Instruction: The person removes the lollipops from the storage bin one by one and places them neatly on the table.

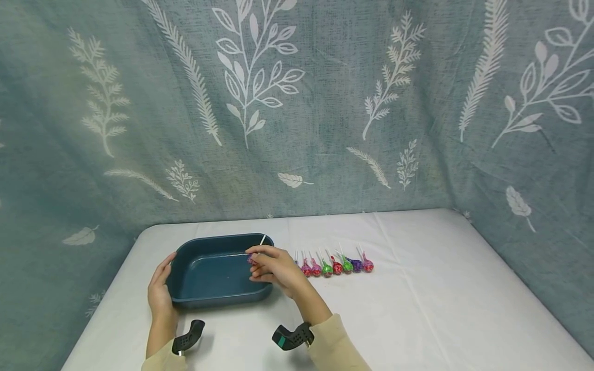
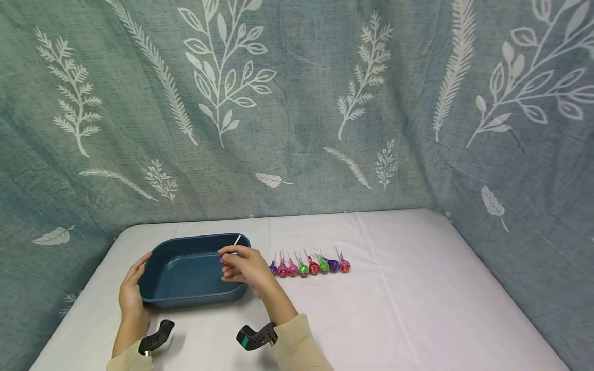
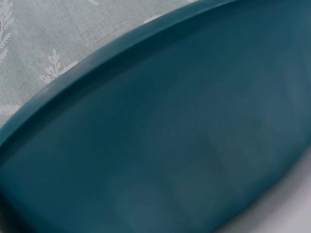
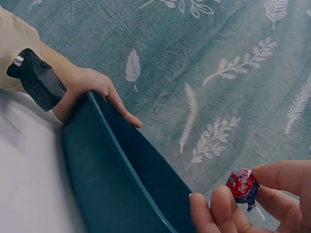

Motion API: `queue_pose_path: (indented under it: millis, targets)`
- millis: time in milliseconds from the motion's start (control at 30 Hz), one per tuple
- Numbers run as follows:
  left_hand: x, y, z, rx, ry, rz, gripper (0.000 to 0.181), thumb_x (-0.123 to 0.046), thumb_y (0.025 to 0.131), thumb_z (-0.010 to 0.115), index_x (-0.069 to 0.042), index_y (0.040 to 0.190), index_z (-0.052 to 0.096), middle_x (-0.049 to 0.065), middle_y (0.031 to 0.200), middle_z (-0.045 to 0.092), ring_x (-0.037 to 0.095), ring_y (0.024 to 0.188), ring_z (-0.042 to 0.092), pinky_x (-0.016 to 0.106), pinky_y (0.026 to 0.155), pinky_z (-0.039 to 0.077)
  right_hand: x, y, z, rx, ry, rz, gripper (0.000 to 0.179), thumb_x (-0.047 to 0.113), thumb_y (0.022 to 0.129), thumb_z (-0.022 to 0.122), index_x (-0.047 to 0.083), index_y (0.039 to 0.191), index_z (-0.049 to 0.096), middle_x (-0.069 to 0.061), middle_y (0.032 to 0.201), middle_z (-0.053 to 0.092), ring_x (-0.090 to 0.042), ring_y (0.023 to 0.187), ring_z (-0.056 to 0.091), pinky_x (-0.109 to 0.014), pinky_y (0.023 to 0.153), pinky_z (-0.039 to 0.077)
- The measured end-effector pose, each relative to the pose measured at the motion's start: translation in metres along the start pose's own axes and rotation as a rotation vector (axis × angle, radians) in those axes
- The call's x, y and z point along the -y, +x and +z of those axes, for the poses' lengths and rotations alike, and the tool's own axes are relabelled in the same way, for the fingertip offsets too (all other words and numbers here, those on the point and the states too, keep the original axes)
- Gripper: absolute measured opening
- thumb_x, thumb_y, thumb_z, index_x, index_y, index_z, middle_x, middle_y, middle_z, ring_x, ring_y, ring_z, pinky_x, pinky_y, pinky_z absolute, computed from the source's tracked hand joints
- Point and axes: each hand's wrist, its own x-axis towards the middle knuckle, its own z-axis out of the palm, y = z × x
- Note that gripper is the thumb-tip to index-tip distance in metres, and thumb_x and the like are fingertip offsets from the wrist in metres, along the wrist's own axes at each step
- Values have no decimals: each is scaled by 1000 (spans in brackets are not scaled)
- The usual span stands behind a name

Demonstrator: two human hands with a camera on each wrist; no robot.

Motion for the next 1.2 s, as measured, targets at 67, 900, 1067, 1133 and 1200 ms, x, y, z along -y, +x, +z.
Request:
queue_pose_path:
  millis: [67, 900, 1067, 1133, 1200]
  targets:
    - [0, 0, 0, -2, -3, 1, 42, -31, 105, 33, -16, 140, 52, -5, 149, 40, 11, 141, 25, 31, 115, 14, 0, -2, -4, -11, -2, -1, 34, 17, 98, 57, -1, 126, 59, -11, 87, 59, -17, 69, 61, -43, 81, 54]
    - [-1, -1, -1, -10, 19, 5, 42, -31, 105, 34, -17, 140, 53, -6, 149, 40, 11, 141, 24, 32, 115, 12, 4, -23, -58, -165, -104, -23, 31, 16, 103, 48, 3, 128, 59, -11, 86, 58, -19, 75, 61, -44, 81, 53]
    - [-1, 0, 0, -1, 17, 14, 42, -29, 105, 33, -15, 140, 52, -5, 150, 39, 11, 141, 23, 32, 115, 11, 8, -28, -71, -232, -109, -17, 30, 17, 102, 49, 6, 127, 62, -12, 87, 60, -21, 77, 61, -44, 82, 53]
    - [-1, 0, 0, 3, 10, 11, 42, -29, 105, 33, -15, 140, 52, -5, 150, 39, 11, 141, 23, 32, 115, 11, 8, -30, -77, -252, -111, -18, 30, 17, 103, 47, 6, 127, 62, -12, 87, 60, -21, 77, 61, -41, 82, 53]
    - [0, -1, -1, 3, 8, 7, 42, -29, 105, 33, -15, 140, 52, -5, 150, 39, 11, 142, 23, 32, 115, 10, 9, -32, -82, -272, -113, -17, 30, 17, 103, 47, 7, 127, 61, -12, 87, 61, -21, 77, 60, -40, 81, 54]
